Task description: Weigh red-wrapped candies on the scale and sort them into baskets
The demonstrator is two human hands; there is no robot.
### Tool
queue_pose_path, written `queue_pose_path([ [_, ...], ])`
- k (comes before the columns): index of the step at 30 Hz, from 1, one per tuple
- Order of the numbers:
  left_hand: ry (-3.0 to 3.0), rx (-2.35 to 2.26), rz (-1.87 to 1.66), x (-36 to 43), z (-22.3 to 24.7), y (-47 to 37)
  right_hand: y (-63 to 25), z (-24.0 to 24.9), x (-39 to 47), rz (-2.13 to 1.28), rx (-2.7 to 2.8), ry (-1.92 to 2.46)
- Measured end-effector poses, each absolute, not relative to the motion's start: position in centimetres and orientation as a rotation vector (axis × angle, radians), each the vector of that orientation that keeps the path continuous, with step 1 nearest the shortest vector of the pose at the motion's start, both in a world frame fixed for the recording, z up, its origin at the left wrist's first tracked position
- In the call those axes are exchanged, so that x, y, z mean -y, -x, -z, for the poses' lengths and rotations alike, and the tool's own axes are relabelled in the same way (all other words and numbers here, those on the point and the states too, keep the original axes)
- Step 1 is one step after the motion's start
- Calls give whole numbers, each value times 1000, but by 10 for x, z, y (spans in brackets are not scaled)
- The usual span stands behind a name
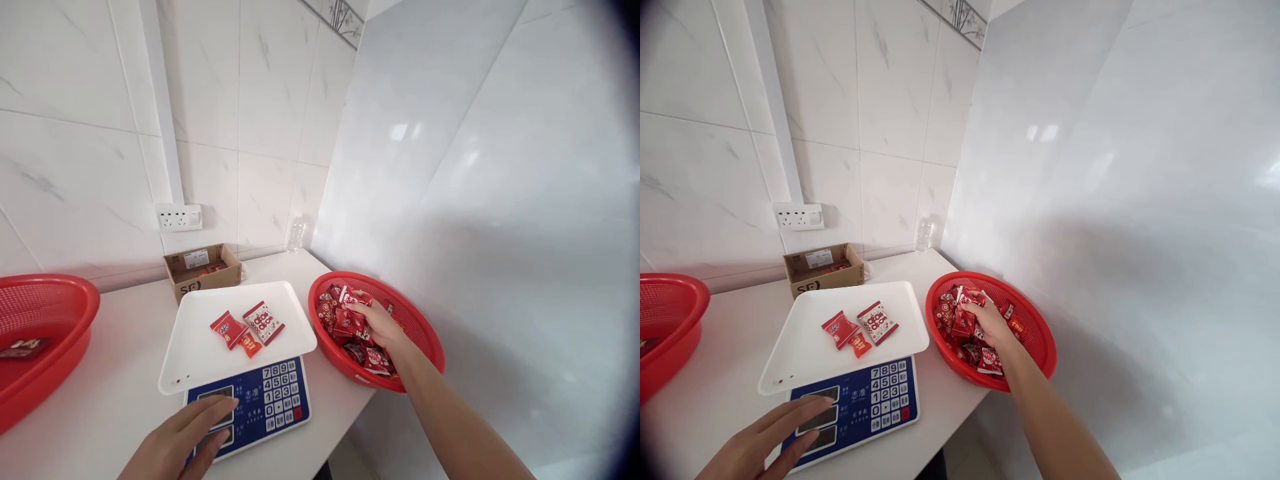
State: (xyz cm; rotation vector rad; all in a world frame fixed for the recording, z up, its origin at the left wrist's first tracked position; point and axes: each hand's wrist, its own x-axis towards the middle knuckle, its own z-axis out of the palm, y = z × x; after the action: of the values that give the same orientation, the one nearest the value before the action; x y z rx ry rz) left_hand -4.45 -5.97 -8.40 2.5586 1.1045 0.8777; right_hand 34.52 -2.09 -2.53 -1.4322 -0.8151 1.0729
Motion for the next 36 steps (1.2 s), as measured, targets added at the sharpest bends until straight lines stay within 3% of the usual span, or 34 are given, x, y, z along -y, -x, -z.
queue_pose_path([
  [4,-2414,-1082,-793,62,68,27,-324,18,33,-1151,799,1373],
  [11,-1488,-927,-668,82,55,-11,-214,39,73,-1472,852,1061],
  [17,-1020,-710,-687,91,70,-22,-149,73,96,-1043,1061,1280],
  [21,-924,-727,-775,90,78,-17,-144,71,100,-1015,1045,1300],
  [28,-1306,-1126,-820,65,47,6,-167,62,98,-898,893,1356],
  [36,-2245,-1596,-376,13,30,16,-199,59,100,-629,886,1459],
])
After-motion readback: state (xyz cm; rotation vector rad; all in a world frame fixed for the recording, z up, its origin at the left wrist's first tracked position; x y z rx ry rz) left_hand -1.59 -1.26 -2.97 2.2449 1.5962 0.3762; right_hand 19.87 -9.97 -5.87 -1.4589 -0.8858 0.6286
